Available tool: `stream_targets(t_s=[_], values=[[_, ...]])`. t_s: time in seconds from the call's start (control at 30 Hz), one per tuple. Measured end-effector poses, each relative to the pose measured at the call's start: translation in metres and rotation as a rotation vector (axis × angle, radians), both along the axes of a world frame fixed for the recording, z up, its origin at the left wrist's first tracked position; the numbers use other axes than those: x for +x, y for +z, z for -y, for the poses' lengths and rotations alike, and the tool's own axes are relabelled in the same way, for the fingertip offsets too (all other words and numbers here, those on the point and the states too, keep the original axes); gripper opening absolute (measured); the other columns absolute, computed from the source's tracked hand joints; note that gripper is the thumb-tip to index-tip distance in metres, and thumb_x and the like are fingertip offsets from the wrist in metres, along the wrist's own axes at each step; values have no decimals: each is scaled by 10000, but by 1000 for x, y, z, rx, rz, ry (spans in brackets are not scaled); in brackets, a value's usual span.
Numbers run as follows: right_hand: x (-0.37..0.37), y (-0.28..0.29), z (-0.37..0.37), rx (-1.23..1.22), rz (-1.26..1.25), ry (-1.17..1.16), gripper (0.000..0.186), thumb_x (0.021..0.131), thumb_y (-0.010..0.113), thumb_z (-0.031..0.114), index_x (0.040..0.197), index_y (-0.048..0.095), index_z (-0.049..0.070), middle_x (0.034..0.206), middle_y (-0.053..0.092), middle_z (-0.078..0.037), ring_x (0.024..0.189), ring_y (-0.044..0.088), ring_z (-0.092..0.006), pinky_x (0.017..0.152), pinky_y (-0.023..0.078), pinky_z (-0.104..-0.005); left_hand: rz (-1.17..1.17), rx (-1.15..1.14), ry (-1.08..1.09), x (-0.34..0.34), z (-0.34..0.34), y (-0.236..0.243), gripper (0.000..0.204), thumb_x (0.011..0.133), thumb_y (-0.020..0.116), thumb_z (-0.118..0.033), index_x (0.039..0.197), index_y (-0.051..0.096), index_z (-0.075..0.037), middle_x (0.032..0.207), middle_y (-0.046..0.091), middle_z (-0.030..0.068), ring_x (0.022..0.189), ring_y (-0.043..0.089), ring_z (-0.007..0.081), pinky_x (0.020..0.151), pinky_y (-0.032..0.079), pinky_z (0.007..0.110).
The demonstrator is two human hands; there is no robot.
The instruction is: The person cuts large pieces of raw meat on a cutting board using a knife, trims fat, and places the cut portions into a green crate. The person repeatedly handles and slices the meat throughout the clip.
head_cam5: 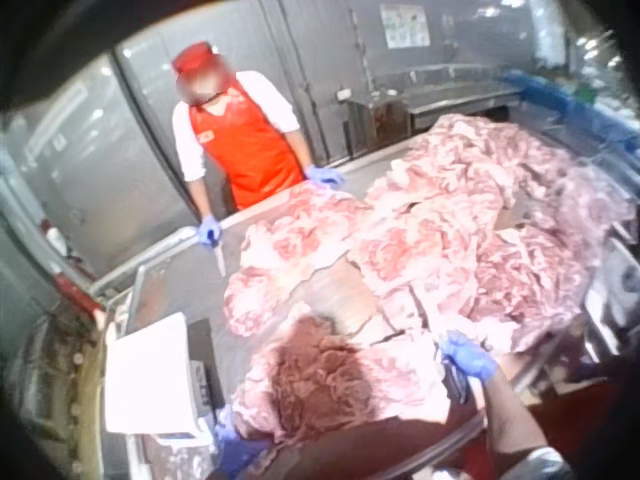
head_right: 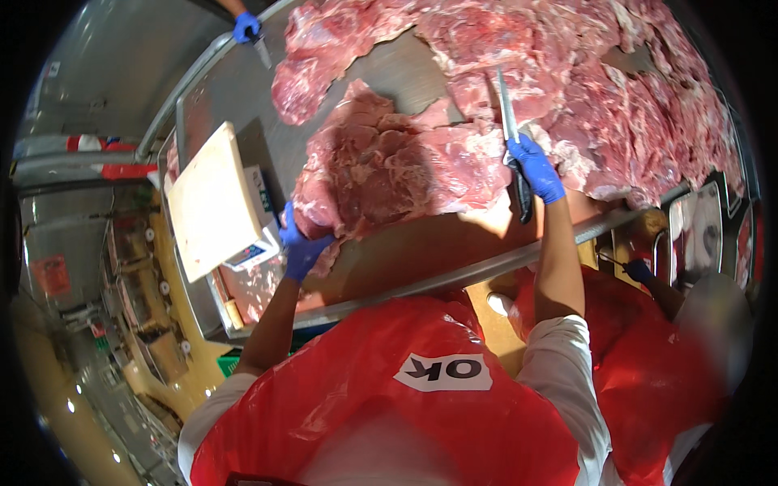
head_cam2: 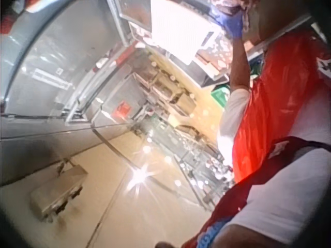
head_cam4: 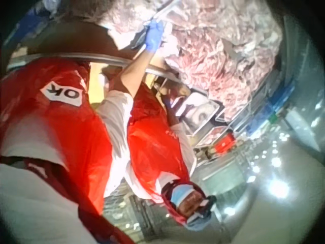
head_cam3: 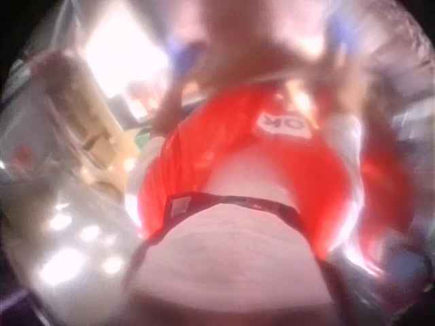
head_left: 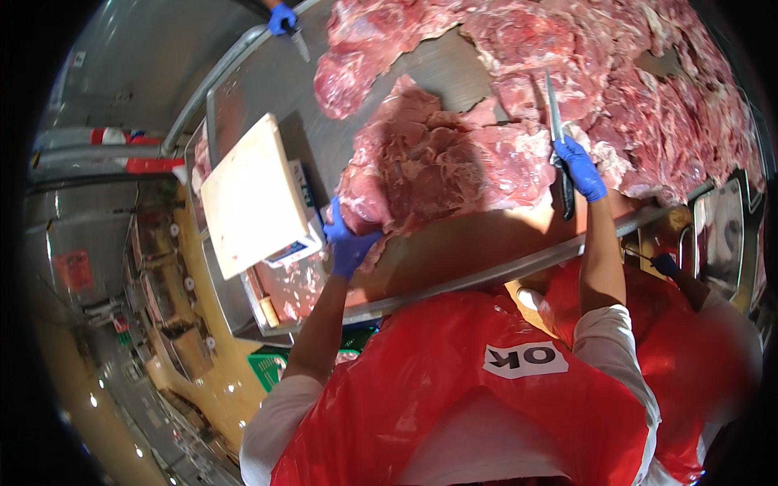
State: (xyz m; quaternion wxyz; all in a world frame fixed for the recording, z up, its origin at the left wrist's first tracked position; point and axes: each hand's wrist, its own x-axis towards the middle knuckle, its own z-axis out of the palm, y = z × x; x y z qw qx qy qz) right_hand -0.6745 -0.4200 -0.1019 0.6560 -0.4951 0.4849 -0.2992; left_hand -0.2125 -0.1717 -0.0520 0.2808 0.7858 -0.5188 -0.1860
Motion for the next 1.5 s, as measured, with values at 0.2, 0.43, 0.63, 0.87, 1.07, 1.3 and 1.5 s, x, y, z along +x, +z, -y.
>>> stream_targets(t_s=[0.2, 0.43, 0.63, 0.87, 1.07, 1.3, 1.5], values=[[9, -5, -16, 119, 112, -54, 156, 976, 572, 223, 1034, 619, 86, 800, 549, 66, 703, 504, -41, 631, 417, -196, 135, 107, -96, -1, 28, 17, 1176, 447, 871, -299, 1471, 317, -139, 1236, 439, 301, 1157, 449, 454, 989, 409, 483], [7, 12, -101, 118, 122, -365, 81, 976, 561, 183, 972, 602, 113, 758, 543, 51, 664, 514, -58, 601, 412, -205, 439, 256, 57, -19, 76, 4, 997, 638, 778, -239, 1490, 261, -185, 1325, 315, 383, 1116, 451, 542, 928, 429, 553], [-5, -3, -122, 24, 16, -545, 137, 968, 582, 252, 947, 601, 118, 741, 550, 37, 647, 497, -73, 605, 400, -220, 19, -225, -106, 14, 27, 0, 882, 735, 745, -260, 1458, 293, -33, 1414, 322, 344, 1264, 412, 474, 1045, 363, 473], [-38, -22, -107, 159, 161, -559, 159, 963, 588, 266, 914, 595, 116, 716, 545, 28, 636, 500, -87, 604, 399, -231, -197, -286, 280, 52, 3, -83, 862, 838, 712, -371, 1409, 265, 95, 1371, 429, 262, 1208, 481, 361, 1020, 384, 442], [-33, -13, -103, 243, 121, -453, 172, 954, 591, 300, 875, 567, 149, 691, 524, 35, 599, 491, -97, 557, 408, -238, -1106, -272, 523, 72, 50, -92, 567, 824, 730, -258, 1230, 518, 76, 1127, 590, 122, 960, 588, 177, 831, 504, 309], [-26, -29, -109, 190, 117, -577, 214, 943, 599, 350, 854, 562, 159, 646, 510, 36, 553, 483, -99, 510, 385, -243, -1108, -380, 399, 46, 70, -81, 201, 811, 698, -172, 909, 615, -18, 807, 604, 34, 714, 577, 136, 612, 475, 324], [-15, -10, -115, 230, 91, -513, 231, 947, 596, 365, 828, 547, 173, 625, 481, 45, 535, 457, -86, 489, 369, -241, -415, -222, -491, -23, 99, 17, 181, 769, 678, -104, 924, 600, -51, 807, 585, 73, 736, 580, 206, 599, 464, 348]])
